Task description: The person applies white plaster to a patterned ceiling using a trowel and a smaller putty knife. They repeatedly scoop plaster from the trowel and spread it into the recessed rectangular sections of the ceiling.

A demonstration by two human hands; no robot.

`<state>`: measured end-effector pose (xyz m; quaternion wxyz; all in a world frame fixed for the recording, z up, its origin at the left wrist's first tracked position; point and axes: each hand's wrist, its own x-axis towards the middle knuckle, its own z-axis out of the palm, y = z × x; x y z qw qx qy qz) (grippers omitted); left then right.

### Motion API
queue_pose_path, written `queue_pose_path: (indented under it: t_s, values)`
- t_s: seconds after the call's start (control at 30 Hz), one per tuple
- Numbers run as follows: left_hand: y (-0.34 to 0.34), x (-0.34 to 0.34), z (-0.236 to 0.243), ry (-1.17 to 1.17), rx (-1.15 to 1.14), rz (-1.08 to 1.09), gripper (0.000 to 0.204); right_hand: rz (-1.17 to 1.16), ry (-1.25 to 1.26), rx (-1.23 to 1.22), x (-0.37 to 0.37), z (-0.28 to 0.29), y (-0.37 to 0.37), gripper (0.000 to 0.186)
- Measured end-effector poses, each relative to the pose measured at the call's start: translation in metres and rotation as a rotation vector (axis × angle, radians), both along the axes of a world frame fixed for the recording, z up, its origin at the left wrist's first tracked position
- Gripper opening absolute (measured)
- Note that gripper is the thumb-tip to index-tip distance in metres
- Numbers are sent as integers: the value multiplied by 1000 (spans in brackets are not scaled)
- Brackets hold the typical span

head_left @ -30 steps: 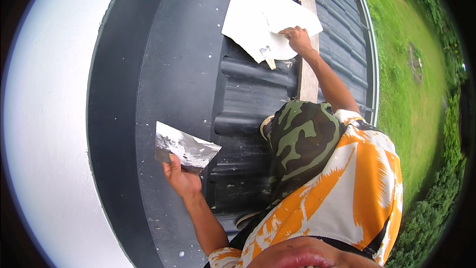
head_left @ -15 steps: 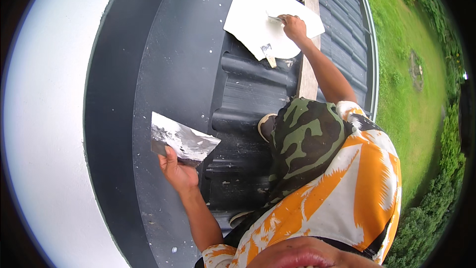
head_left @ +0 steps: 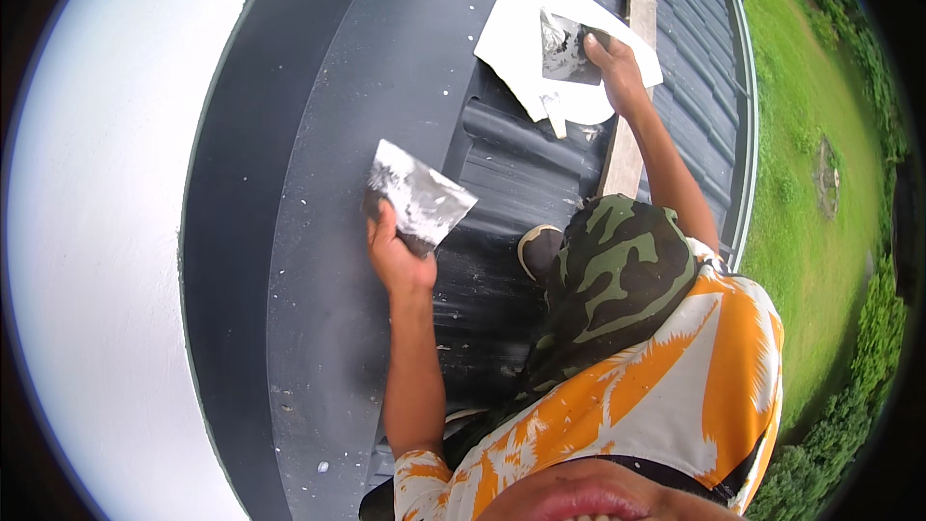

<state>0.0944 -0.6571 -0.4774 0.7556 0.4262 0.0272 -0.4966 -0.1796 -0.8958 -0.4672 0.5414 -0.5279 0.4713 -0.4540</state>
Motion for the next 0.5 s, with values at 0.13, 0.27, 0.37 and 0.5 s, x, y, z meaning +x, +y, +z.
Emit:
queue_pose_path:
  t_s: [0.13, 0.27, 0.37, 0.5]
  values:
    - [-63, -29, -13, 153, 1, 11, 33, 185, -106, -201, 45, 22, 75, 47]
    - [-78, -37, 17, 164, -91, -49, 34, 541, 390, -794, 69, 41, 97, 43]
    - [-73, -32, 21, 182, -147, -60, 34, 523, 539, -884, 66, 47, 92, 62]
    - [-64, -33, 14, 169, -151, -66, 33, 478, 715, -1038, 59, 41, 95, 55]
